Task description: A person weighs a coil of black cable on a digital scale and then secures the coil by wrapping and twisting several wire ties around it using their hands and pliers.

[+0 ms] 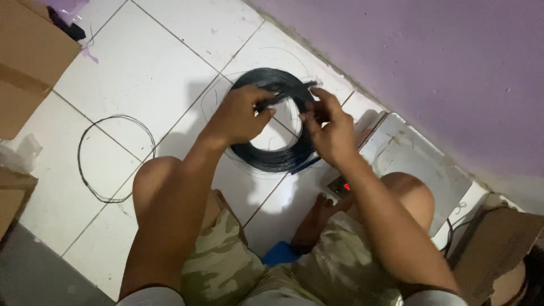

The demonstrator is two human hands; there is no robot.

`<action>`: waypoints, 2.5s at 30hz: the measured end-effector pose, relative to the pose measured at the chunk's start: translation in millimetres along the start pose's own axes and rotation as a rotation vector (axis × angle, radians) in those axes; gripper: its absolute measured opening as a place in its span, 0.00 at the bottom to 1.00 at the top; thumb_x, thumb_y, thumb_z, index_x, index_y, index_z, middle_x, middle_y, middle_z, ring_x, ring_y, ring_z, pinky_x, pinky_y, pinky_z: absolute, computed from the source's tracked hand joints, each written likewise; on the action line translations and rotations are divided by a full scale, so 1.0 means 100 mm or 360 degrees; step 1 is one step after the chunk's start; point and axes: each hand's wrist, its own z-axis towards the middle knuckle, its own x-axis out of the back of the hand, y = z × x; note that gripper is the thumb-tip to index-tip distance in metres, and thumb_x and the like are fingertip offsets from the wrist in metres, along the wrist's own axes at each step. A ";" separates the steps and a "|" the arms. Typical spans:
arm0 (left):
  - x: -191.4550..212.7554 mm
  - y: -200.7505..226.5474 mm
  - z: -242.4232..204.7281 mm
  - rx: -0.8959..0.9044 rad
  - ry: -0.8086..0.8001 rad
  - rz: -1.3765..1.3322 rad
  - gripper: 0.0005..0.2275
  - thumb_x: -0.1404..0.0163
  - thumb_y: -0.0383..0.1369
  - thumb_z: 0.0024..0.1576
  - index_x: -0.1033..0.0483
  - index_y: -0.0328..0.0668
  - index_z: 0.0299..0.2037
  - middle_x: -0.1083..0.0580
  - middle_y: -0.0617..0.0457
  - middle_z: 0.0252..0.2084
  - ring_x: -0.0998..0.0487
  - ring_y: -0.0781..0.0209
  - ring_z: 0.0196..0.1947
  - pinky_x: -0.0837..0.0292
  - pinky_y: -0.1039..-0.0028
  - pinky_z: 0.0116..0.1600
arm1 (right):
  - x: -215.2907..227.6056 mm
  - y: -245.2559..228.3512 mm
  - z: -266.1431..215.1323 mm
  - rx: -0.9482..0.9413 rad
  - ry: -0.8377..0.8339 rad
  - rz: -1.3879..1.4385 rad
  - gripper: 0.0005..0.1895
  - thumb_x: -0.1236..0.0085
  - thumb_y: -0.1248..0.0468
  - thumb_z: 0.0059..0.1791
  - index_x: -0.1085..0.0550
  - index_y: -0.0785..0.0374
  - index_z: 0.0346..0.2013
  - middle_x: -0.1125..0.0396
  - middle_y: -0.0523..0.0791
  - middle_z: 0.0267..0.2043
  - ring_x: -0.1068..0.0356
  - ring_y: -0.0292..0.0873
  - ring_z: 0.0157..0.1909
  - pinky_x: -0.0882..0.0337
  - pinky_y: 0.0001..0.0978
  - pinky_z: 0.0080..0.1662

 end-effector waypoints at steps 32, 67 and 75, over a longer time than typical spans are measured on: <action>0.33 -0.27 0.23 -0.0177 0.0162 0.0291 0.12 0.43 0.34 0.52 0.26 0.43 0.44 0.26 0.52 0.36 0.26 0.55 0.36 0.34 0.67 0.40 | 0.16 0.61 0.44 0.0060 0.0212 0.0199 0.03 0.48 0.72 0.49 0.30 0.62 0.35 0.38 0.41 0.28 0.42 0.35 0.30 0.40 0.27 0.33; -0.45 -0.32 0.41 0.0764 0.0553 -0.0700 0.13 0.49 0.39 0.57 0.25 0.34 0.40 0.26 0.49 0.31 0.25 0.63 0.31 0.28 0.73 0.31 | -0.96 0.22 -0.30 0.0402 -0.0117 0.0072 0.12 0.45 0.71 0.46 0.24 0.66 0.43 0.30 0.51 0.27 0.28 0.54 0.32 0.27 0.38 0.35; -0.52 -0.34 0.40 0.0782 0.0456 -0.0768 0.24 0.40 0.50 0.50 0.24 0.35 0.43 0.25 0.47 0.38 0.25 0.58 0.44 0.30 0.66 0.46 | -0.75 -0.11 -0.29 0.0104 -0.0725 -0.0421 0.24 0.53 0.71 0.45 0.43 0.70 0.55 0.33 0.55 0.25 0.30 0.60 0.27 0.31 0.48 0.29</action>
